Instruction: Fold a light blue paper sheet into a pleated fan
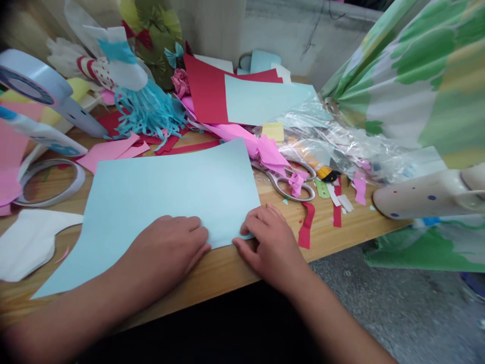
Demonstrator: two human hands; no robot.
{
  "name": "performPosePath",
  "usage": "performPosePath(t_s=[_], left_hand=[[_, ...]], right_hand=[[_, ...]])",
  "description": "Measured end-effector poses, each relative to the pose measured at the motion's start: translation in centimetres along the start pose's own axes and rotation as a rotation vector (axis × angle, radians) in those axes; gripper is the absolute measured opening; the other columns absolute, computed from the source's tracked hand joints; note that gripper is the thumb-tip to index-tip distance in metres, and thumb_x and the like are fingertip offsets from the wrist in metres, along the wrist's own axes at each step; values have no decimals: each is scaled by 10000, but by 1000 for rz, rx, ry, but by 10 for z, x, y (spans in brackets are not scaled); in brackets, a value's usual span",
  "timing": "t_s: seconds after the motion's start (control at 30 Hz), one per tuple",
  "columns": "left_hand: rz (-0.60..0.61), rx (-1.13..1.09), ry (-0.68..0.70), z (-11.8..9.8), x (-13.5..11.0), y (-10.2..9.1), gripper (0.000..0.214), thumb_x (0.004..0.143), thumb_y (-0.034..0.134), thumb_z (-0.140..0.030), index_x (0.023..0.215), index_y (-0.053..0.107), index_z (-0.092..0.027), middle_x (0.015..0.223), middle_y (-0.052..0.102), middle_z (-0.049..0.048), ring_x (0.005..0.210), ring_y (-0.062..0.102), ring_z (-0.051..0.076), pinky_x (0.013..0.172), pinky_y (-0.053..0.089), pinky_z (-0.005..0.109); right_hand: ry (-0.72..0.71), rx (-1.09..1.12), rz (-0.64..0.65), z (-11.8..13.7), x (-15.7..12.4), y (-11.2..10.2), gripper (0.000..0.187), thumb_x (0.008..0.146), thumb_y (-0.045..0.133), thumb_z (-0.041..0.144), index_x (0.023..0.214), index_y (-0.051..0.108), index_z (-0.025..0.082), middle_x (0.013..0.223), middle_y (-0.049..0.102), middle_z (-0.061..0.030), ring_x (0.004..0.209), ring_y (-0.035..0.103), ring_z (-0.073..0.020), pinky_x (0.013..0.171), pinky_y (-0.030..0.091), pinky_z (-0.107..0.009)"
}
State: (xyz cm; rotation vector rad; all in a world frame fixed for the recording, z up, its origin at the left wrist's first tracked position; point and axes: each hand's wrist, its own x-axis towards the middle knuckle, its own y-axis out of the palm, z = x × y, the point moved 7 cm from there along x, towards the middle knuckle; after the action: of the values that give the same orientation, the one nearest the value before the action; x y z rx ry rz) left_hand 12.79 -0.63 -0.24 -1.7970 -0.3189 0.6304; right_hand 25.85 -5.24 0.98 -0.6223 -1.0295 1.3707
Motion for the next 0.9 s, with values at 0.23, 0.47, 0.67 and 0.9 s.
performPosePath(t_s=[0.23, 0.47, 0.67, 0.9], left_hand=[[-4, -8, 10, -1, -1, 0, 232, 906, 414, -243, 739, 570, -199, 757, 585, 45, 709, 580, 246, 621, 389, 383], [-6, 1, 15, 0, -1, 0, 223, 900, 425, -243, 738, 572, -201, 759, 589, 43, 700, 583, 244, 617, 393, 380], [8, 21, 11, 0, 0, -1, 241, 900, 426, -270, 739, 585, -187, 752, 591, 49, 685, 583, 232, 600, 388, 362], [33, 10, 12, -1, -1, -2, 278, 908, 400, -258, 724, 595, -182, 744, 594, 48, 676, 576, 211, 606, 395, 349]], right_hand=[[-255, -229, -120, 41, -31, 2, 307, 832, 610, 258, 1138, 620, 238, 1220, 598, -87, 1209, 457, -296, 1050, 225, -570], [-145, -265, -68, 38, -35, 12, 332, 833, 606, 378, 1155, 621, 300, 1405, 458, -63, 1326, 312, -352, 1044, 180, -621], [-70, -267, -167, 26, -39, -5, 205, 854, 573, 275, 1031, 677, 266, 1335, 530, -83, 1296, 366, -347, 1028, 209, -635], [-77, -396, -180, -1, -46, -18, 177, 818, 607, 198, 979, 676, 221, 1300, 560, -101, 1287, 385, -354, 1013, 260, -626]])
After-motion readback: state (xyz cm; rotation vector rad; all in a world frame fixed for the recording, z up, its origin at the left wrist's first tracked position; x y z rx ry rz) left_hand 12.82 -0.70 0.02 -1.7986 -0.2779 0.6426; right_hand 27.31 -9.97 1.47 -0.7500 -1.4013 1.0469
